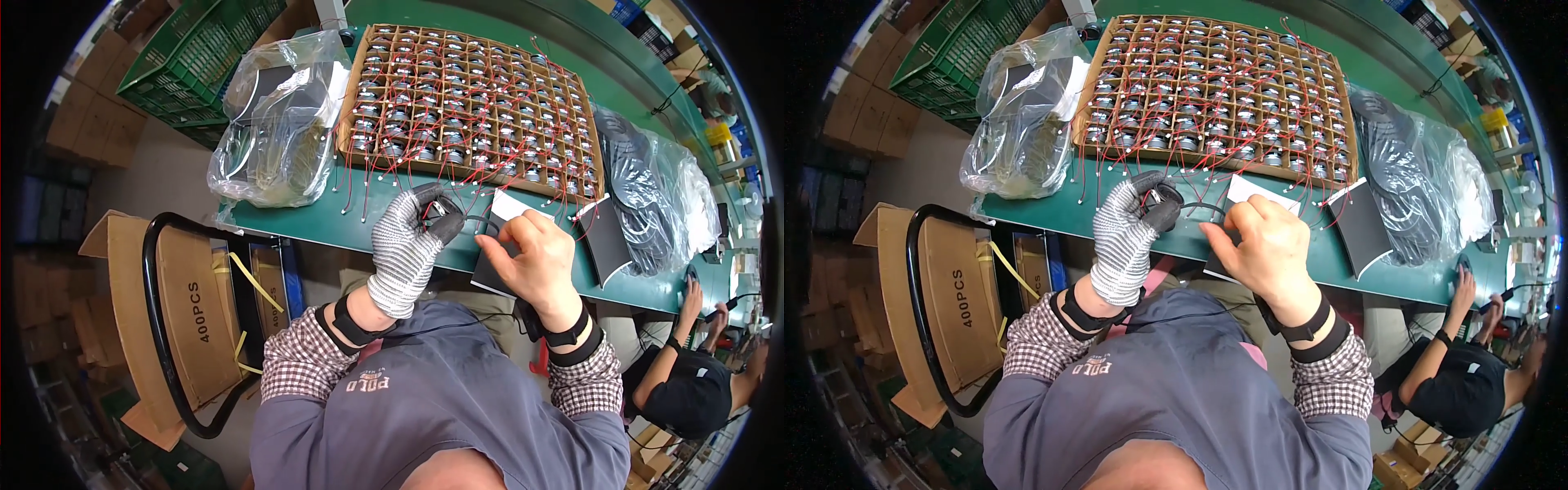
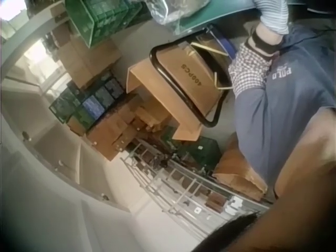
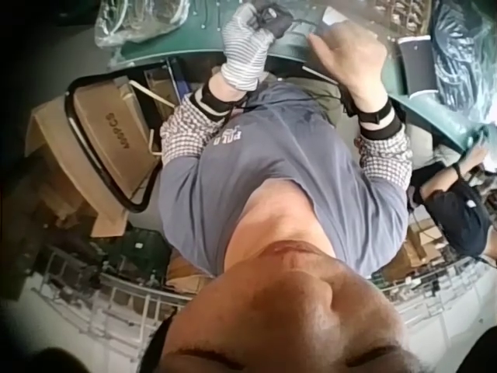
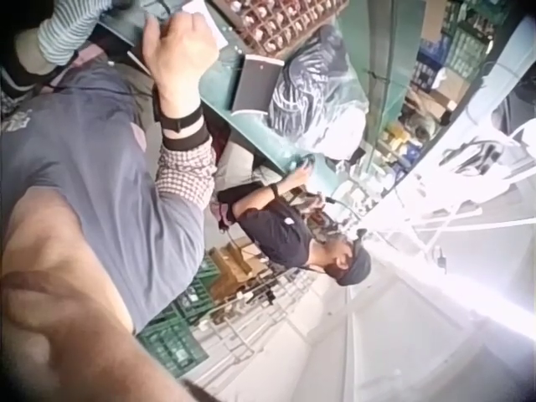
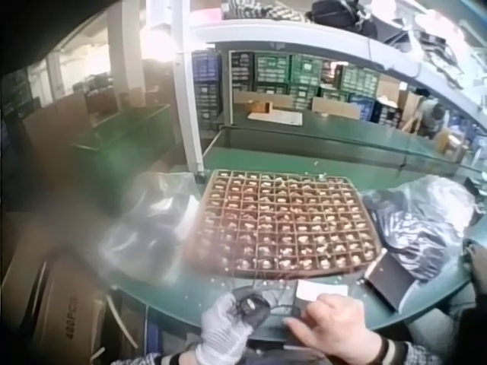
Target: The person picks up a speaker from a tray, peels a backing from an adhesive ring, and presses the ring onto the speaker. This process is repeated for several speakers before the person begins pressing the speakers onto a black foam pad.
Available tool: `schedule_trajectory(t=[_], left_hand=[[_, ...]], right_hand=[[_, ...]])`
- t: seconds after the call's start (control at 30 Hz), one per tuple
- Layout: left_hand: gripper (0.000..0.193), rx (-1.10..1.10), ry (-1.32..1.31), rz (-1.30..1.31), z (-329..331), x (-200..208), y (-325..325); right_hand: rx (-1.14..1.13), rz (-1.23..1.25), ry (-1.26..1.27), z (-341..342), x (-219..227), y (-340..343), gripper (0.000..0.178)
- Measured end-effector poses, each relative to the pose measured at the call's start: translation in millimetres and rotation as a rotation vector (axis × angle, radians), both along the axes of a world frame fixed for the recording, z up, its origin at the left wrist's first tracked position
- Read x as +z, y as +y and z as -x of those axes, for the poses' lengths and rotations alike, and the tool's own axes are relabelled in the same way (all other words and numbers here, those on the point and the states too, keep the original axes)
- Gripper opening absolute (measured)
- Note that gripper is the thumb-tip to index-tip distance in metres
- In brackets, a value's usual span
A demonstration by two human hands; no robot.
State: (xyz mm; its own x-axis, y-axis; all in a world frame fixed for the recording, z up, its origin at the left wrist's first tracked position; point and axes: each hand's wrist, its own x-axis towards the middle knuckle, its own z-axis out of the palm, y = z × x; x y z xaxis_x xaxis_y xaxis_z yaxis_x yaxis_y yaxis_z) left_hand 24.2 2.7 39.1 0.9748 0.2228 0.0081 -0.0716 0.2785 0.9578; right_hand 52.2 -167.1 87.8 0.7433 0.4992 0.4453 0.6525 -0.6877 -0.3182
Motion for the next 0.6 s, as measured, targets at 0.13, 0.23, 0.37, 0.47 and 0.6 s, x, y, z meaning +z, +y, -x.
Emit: schedule_trajectory(t=[0.13,0.23,0.37,0.47,0.6], left_hand=[[0.035,0.008,0.018,0.160,-0.5,3.8,6.9],[0.033,-0.002,0.073,0.279,-2.6,1.0,12.1],[0.030,-0.072,0.143,0.511,-9.4,-4.1,22.3],[0.028,-0.132,0.165,0.655,-12.6,-5.5,23.8],[0.029,-0.207,0.166,0.785,-12.4,-5.1,24.2]], right_hand=[[-0.051,-0.057,0.060,-1.7,-2.0,-1.2,0.020],[-0.042,-0.141,0.185,-2.7,0.0,-10.0,0.014],[0.045,-0.341,0.481,-2.5,15.6,-26.3,0.012],[0.069,-0.331,0.537,-8.2,21.3,-27.3,0.012],[-0.003,-0.390,0.661,-17.4,8.5,-28.8,0.013]])
